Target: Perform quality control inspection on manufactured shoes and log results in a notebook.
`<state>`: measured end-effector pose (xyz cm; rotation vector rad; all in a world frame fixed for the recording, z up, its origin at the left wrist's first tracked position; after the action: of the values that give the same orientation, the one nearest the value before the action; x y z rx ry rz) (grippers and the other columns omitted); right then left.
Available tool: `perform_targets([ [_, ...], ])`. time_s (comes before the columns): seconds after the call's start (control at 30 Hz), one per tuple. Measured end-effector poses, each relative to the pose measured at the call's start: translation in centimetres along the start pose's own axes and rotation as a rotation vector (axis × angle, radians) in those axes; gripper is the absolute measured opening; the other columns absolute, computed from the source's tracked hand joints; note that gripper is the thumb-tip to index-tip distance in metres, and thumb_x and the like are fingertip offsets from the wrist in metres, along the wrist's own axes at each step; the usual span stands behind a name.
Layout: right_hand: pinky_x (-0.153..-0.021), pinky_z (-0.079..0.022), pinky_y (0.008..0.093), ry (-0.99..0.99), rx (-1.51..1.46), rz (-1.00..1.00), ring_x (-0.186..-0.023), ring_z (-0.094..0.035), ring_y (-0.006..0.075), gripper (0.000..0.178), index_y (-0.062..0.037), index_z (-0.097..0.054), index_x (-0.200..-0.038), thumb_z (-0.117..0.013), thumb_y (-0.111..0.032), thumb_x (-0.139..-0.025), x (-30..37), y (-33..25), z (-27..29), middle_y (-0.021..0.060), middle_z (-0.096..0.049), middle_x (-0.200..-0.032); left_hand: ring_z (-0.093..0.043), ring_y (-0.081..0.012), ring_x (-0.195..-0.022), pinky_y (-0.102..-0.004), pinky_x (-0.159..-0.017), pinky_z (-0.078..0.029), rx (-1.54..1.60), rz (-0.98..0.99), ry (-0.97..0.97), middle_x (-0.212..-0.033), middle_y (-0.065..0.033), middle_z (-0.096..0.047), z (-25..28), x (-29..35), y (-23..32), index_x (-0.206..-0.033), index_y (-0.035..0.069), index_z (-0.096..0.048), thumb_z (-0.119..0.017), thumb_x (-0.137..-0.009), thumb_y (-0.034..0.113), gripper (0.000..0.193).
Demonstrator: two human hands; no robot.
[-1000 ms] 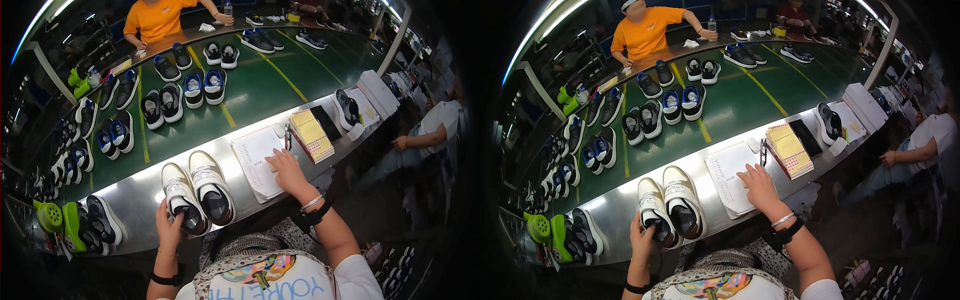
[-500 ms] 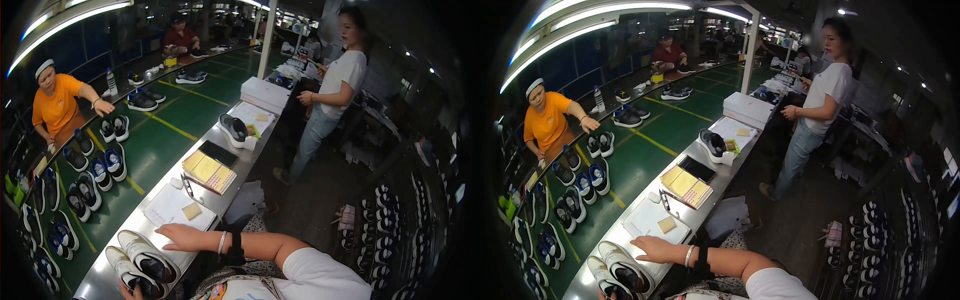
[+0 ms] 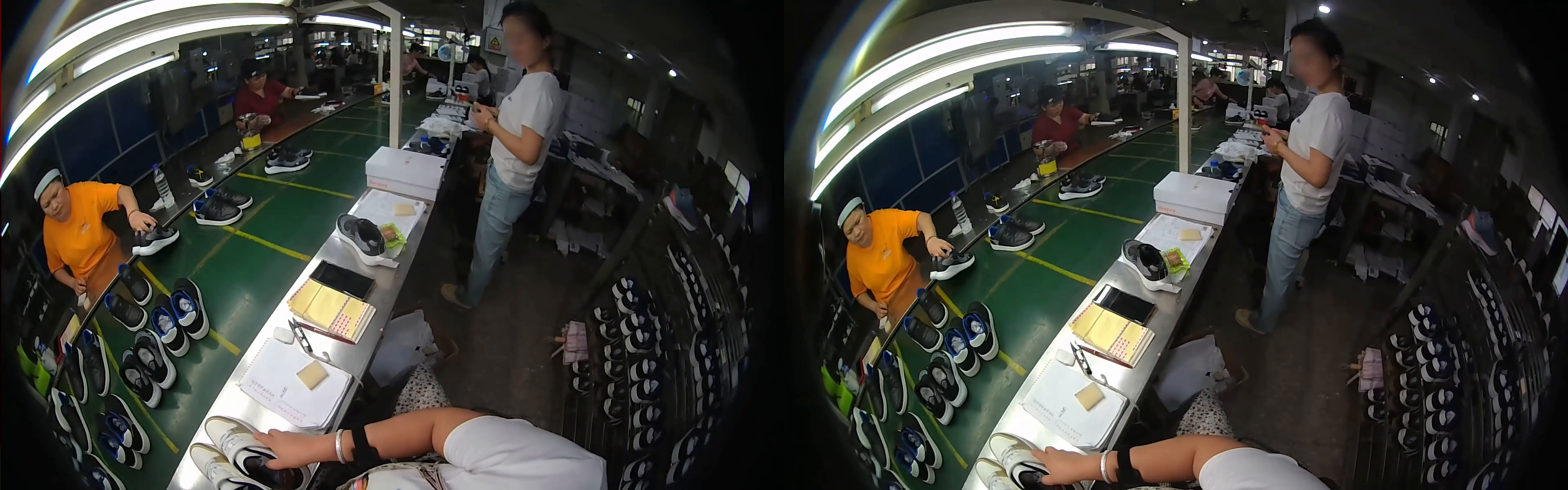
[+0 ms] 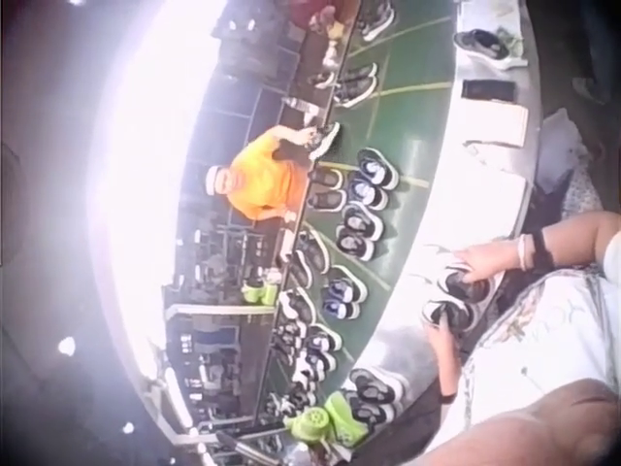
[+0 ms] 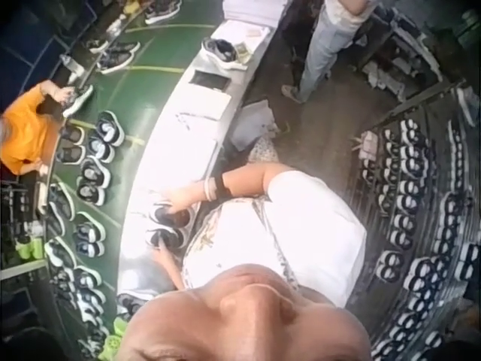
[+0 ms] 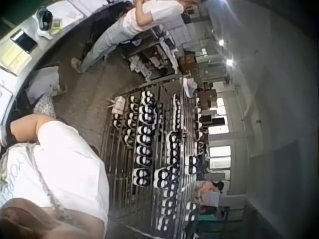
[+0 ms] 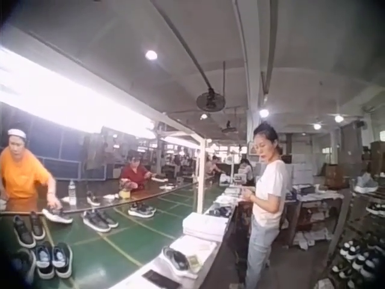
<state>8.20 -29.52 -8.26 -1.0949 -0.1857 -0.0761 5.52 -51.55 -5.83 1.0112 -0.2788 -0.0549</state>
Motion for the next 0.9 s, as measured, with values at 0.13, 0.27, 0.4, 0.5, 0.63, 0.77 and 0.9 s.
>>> perform_targets([
  [0.13, -0.082, -0.043, 0.0397, 0.021, -0.016, 0.014, -0.094, -0.053, 0.0395, 0.078, -0.0019, -0.024, -0.137, -0.060, -0.027, -0.072, 0.3, -0.7, 0.0, 0.0269, -0.046, -0.107, -0.054, -0.0253, -0.100, -0.0339, -0.086, -0.044, 0.127, -0.021, 0.013, -0.116, -0.0188, -0.054, 0.0, 0.6, 1.0, -0.123, -0.007, -0.044, -0.060, -0.083, 0.022, 0.052],
  [0.27, -0.084, -0.042, 0.0393, -0.025, -0.047, -0.026, -0.096, -0.052, 0.0399, 0.077, -0.0052, -0.024, -0.138, -0.058, -0.025, -0.072, 0.5, -0.8, -0.1, 0.0266, -0.047, -0.108, -0.056, -0.0243, -0.096, -0.0339, -0.085, -0.045, 0.014, -0.043, 0.011, -0.116, -0.0166, -0.054, 0.3, 0.0, -0.7, -0.123, -0.005, -0.045, -0.058, -0.084, 0.018, 0.048],
  [0.4, -0.086, -0.042, 0.0372, 0.045, -0.030, 0.076, -0.097, -0.053, 0.0331, 0.072, -0.0054, -0.025, -0.138, -0.055, -0.021, -0.075, -0.1, 0.6, -0.7, 0.0214, -0.049, -0.109, -0.058, -0.0228, -0.084, -0.0351, -0.078, -0.047, 0.531, 0.241, -0.005, -0.104, -0.0111, -0.057, 0.1, 1.0, -2.4, -0.113, 0.003, -0.052, -0.054, -0.084, 0.013, 0.031],
  [0.5, -0.085, -0.042, 0.0262, -0.136, -0.903, 0.028, -0.096, -0.050, 0.0135, 0.058, -0.0087, -0.032, -0.135, -0.049, -0.012, -0.079, 0.3, 0.6, -0.2, 0.0055, -0.052, -0.103, -0.056, -0.0239, -0.083, -0.0388, -0.076, -0.046, 0.710, 0.442, -0.018, -0.093, -0.0077, -0.056, 1.1, 0.8, -6.3, -0.108, 0.007, -0.053, -0.052, -0.083, 0.011, 0.025],
  [0.63, -0.083, -0.043, 0.0246, -0.313, -1.182, -0.200, -0.095, -0.050, 0.0107, 0.051, -0.0118, -0.037, -0.132, -0.048, -0.011, -0.081, 0.9, 2.6, -1.8, 0.0021, -0.051, -0.102, -0.052, -0.0302, -0.092, -0.0422, -0.080, -0.042, 1.021, 0.370, -0.118, -0.097, -0.0115, -0.054, 0.2, 1.3, -4.4, -0.108, 0.005, -0.052, -0.051, -0.083, 0.015, 0.027],
  [0.77, -0.088, -0.043, 0.0277, -0.369, -1.389, -0.247, -0.101, -0.050, 0.0119, 0.046, -0.0126, -0.039, -0.130, -0.050, -0.018, -0.086, 0.8, 2.8, -3.8, 0.0004, -0.051, -0.112, -0.049, -0.0305, -0.100, -0.0428, -0.086, -0.040, 1.134, 0.269, -0.259, -0.107, -0.0120, -0.051, -0.7, 1.0, -3.0, -0.116, 0.005, -0.046, -0.049, -0.084, 0.017, 0.034],
  [0.9, -0.091, -0.042, 0.0303, -0.006, -0.328, 0.624, -0.110, -0.049, 0.0126, 0.045, -0.0133, -0.038, -0.131, -0.051, -0.022, -0.088, 2.5, 0.9, -3.4, 0.0010, -0.051, -0.121, -0.047, -0.0307, -0.108, -0.0433, -0.091, -0.038, 1.239, 0.162, -0.366, -0.117, -0.0125, -0.048, -0.9, 1.9, -1.9, -0.124, 0.006, -0.040, -0.046, -0.084, 0.020, 0.042],
])
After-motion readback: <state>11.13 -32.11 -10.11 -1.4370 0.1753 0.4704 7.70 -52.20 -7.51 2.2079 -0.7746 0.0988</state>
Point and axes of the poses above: each hand's wrist, its own x-axis away from the middle knuckle, its own z-axis out of the back of the hand, y = z × x, the point moved 5 cm from there along -x, towards the middle knuckle
